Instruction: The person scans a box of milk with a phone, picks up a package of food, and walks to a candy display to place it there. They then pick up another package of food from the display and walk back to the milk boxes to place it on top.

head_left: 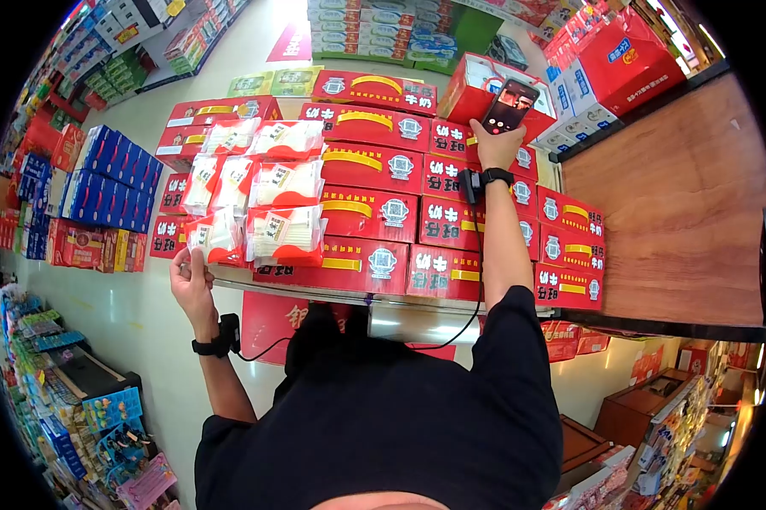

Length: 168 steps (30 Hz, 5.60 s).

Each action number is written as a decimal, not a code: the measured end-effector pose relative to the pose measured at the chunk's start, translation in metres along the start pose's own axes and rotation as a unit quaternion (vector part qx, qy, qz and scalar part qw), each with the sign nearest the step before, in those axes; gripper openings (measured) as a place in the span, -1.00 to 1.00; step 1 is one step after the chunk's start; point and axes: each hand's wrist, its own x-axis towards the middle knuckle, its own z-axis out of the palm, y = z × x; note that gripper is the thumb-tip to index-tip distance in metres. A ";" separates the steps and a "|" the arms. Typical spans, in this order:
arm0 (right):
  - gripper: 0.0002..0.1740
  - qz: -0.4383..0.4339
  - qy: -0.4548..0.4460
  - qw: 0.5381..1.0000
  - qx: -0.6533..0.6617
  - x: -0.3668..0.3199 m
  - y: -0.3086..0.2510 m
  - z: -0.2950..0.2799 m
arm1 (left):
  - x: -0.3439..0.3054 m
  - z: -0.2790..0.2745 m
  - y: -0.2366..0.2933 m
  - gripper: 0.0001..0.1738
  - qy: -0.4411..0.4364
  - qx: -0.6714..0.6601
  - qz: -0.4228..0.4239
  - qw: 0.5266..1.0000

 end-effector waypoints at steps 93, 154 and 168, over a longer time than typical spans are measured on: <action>-0.10 -0.371 0.335 0.842 -0.203 -0.546 -0.147 -0.882 | -0.663 0.008 0.261 -0.29 -0.756 -0.559 0.339 0.017; -0.76 0.690 0.302 0.562 -0.343 -0.719 0.500 -1.080 | -1.446 0.163 -0.045 -0.65 -0.932 0.029 0.282 -0.228; -0.83 0.799 0.313 0.387 -0.339 -0.696 0.545 -1.053 | -1.503 0.156 -0.151 -0.62 -0.756 -0.165 0.432 -0.463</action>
